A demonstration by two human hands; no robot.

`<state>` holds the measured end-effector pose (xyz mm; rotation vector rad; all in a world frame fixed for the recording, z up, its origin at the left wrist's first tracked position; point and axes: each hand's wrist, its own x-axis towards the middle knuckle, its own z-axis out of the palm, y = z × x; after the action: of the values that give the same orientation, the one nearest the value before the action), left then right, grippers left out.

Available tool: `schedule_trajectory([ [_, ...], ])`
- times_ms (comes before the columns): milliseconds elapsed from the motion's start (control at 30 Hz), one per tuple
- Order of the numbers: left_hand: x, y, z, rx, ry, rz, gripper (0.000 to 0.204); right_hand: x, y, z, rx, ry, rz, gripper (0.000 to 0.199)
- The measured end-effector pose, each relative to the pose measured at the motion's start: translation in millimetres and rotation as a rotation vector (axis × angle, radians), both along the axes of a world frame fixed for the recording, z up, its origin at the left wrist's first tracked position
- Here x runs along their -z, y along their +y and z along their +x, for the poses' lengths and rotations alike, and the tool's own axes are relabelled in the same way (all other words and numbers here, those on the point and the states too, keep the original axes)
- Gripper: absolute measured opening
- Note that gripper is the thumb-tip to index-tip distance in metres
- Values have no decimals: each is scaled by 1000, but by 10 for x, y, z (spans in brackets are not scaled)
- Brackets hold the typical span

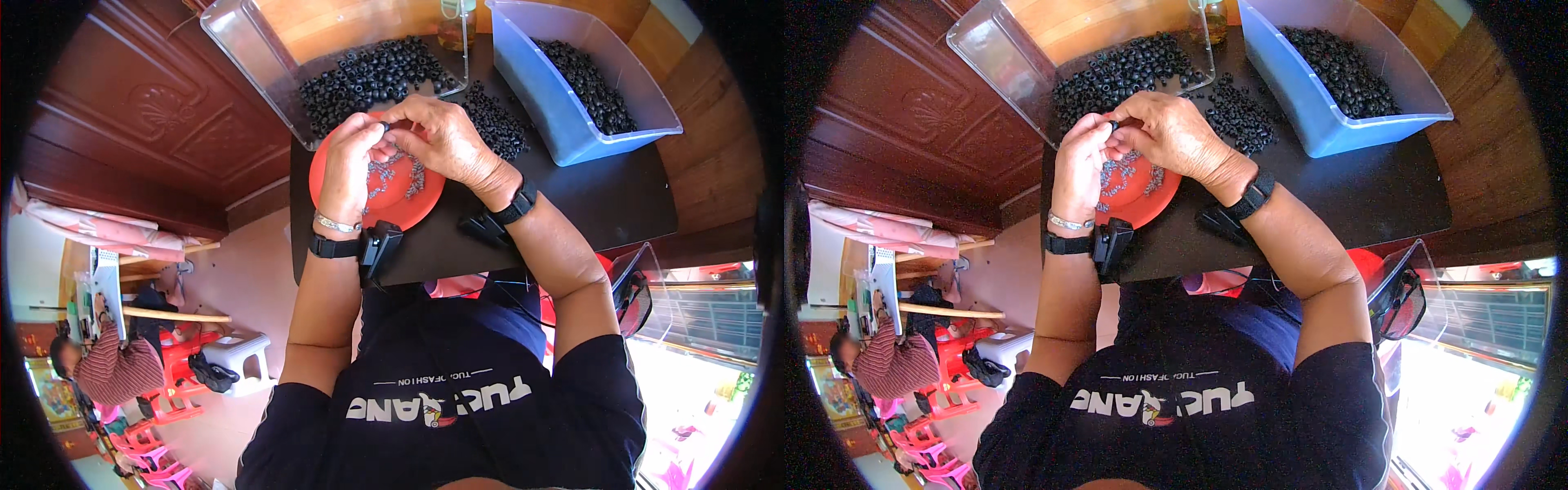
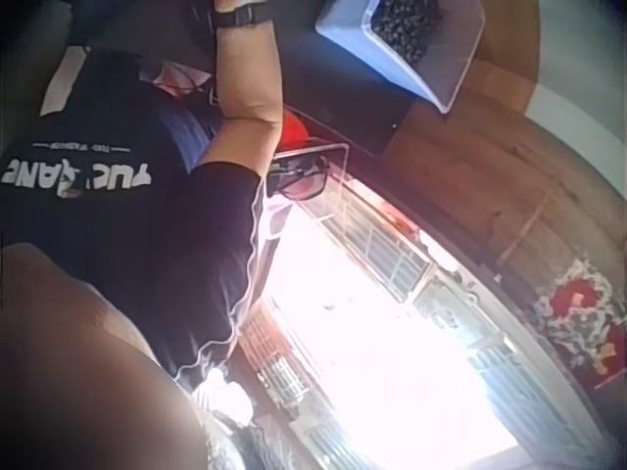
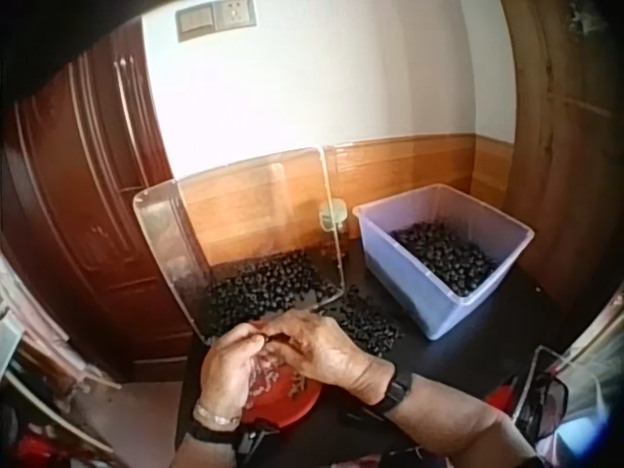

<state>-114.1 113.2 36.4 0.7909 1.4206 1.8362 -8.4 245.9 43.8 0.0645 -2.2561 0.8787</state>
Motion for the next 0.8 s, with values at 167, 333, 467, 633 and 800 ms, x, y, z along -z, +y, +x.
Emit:
schedule_trajectory([
  [167,27,-1,-20,-10,39,-18,18,37,-14,-8,-25,15,-80,23],
  [333,11,-2,-7,-8,24,-21,19,5,-31,16,-1,18,-57,21],
  [467,7,-13,-24,5,-23,1,19,35,-14,-22,-47,-57,-265,15],
  [633,9,-18,-27,-12,-108,95,17,64,-44,-43,-109,-95,-499,10],
  [800,-52,-13,16,-53,-4,108,14,109,-56,-52,-237,-140,-725,9],
])
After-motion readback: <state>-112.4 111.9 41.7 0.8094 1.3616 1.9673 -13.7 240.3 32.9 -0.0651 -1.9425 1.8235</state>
